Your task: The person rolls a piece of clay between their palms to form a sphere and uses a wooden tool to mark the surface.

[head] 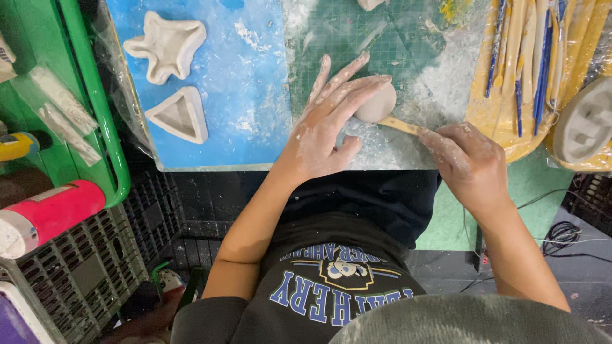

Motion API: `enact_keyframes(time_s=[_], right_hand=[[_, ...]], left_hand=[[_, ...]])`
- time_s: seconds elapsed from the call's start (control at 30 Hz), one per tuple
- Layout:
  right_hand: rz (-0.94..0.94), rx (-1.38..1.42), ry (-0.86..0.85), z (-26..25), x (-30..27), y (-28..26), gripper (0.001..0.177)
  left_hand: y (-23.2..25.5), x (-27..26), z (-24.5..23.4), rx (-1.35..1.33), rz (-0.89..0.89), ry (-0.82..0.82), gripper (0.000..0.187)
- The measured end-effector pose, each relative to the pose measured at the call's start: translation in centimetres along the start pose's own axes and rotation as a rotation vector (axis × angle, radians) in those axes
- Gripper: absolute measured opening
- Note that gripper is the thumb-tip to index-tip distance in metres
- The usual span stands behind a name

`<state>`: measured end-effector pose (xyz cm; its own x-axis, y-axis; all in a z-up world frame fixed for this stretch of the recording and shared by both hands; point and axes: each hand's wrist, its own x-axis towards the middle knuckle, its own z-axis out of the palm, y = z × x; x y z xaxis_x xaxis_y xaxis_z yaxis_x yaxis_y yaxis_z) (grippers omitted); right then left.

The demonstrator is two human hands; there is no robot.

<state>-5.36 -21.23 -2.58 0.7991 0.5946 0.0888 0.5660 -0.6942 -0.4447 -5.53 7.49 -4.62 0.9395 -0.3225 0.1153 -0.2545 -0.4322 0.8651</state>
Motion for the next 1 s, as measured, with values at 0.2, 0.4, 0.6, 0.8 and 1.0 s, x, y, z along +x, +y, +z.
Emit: enact_keyframes(time_s=[0.2, 0.4, 0.6, 0.8, 1.0], right_hand=[[0.019, 0.035, 0.009, -1.5, -2.4, 1.8, 0.031], [-0.108, -0.010, 0.198, -1.6, -5.0, 2.0, 0.028], [-0.304, -0.313, 0.276, -2.1, -4.9, 1.3, 0.028], [-0.403, -0.418, 0.330, -2.5, -4.3, 1.4, 0.030], [-0.365, -0.372, 0.364, -2.2, -4.0, 2.1, 0.033]], left_hand=[[-0.5, -0.1, 0.6, 0.010, 0.192, 0.042, 0.062], [1.3, -0.3, 3.5, -0.013, 0.284, -0.117, 0.070], [3.1, 0.7, 2.9, -0.125, 0.233, -0.117, 0.040], [4.5, 1.0, 1.1, -0.378, 0.039, -0.012, 0.014], [3.9, 1.6, -0.3, -0.384, -0.003, -0.041, 0.015]])
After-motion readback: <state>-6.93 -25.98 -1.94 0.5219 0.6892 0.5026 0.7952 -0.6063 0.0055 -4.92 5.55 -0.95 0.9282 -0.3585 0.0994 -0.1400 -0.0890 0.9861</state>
